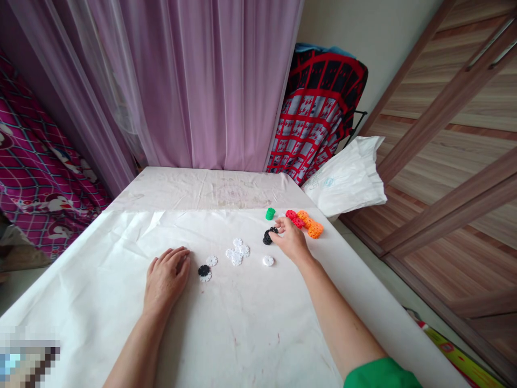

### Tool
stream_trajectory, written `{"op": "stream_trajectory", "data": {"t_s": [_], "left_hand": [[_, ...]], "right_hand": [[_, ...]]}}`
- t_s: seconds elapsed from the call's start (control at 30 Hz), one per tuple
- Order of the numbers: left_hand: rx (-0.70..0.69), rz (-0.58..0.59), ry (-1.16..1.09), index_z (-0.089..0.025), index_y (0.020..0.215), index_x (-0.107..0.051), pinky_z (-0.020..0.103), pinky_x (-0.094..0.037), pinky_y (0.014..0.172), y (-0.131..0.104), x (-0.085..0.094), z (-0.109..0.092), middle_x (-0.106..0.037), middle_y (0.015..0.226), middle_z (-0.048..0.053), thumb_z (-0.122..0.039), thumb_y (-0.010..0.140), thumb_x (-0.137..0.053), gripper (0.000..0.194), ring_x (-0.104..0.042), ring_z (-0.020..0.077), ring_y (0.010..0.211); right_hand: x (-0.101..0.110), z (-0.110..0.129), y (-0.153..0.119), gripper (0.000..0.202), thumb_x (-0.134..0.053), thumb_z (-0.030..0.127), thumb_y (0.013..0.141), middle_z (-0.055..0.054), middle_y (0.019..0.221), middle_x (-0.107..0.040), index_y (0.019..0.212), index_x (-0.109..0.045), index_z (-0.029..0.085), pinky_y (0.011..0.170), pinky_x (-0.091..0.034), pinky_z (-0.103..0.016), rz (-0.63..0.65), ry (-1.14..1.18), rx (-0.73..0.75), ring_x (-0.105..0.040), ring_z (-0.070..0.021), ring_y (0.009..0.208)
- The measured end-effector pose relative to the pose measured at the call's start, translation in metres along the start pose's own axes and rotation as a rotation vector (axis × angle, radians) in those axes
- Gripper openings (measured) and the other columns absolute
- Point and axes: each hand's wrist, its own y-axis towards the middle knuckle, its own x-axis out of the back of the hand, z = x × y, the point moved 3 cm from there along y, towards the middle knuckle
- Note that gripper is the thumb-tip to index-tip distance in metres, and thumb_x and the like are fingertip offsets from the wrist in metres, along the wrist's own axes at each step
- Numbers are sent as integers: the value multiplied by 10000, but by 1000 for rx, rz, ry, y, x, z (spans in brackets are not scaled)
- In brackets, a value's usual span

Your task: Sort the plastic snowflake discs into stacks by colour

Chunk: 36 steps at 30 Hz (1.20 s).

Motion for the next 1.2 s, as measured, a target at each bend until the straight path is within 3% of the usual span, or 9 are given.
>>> {"op": "stream_trajectory", "data": {"t_s": [0.13,0.43,0.6,0.67,0.73,0.9,1.03,1.2], "left_hand": [[6,11,4,-247,1144,-678,528,-290,1156,1,-2,1,-650,1343,39,-412,930,-355,421,-482,276,1347],[-12,4,6,-253,1143,-685,537,-300,1150,1,-4,5,-658,1330,35,-404,930,-377,403,-486,277,1344],[-16,-28,0,-265,1112,-704,536,-320,1138,2,-4,5,-676,1301,41,-361,926,-396,372,-509,273,1323],[-22,-34,5,-264,1115,-702,521,-326,1136,2,-5,5,-678,1299,37,-339,927,-393,369,-513,265,1319],[-25,-39,8,-261,1117,-700,504,-329,1135,2,-6,5,-679,1298,34,-326,932,-379,375,-514,259,1318],[-33,-71,5,-267,1100,-708,476,-356,1115,1,-7,3,-693,1274,36,-296,929,-382,369,-534,244,1294],[-33,-83,-10,-270,1102,-709,454,-360,1113,2,-8,5,-699,1263,29,-253,920,-389,368,-544,227,1278],[-13,-59,-15,-261,1122,-699,477,-333,1131,2,-9,5,-686,1288,27,-264,932,-380,371,-522,246,1305]], "right_hand": [[-3,-6,16,342,-680,245,690,-29,960,-689,1020,-600,212,784,-490,-317,38,-59,16,-614,-165,793],[-13,-13,13,351,-709,251,712,-20,994,-694,1052,-623,228,757,-464,-301,57,-184,68,-610,-166,823],[-9,8,-6,168,-652,260,788,-38,1016,-689,952,-665,229,791,-470,-307,-34,-159,207,-617,-176,839],[-20,27,-23,93,-612,222,822,-25,956,-694,890,-675,234,792,-465,-285,13,-120,296,-622,-165,827],[-39,49,-42,88,-607,188,830,-9,912,-702,845,-678,238,792,-460,-265,137,-82,382,-628,-154,825],[-91,93,-80,154,-651,155,810,-10,995,-732,931,-693,241,846,-458,-269,380,-62,474,-642,-170,955],[-111,110,-89,153,-661,205,823,-24,1009,-729,969,-691,239,844,-460,-280,409,-104,456,-639,-186,977],[-121,116,-92,193,-658,198,817,-31,1010,-729,1003,-689,240,822,-467,-274,444,-127,414,-644,-185,970]]}}
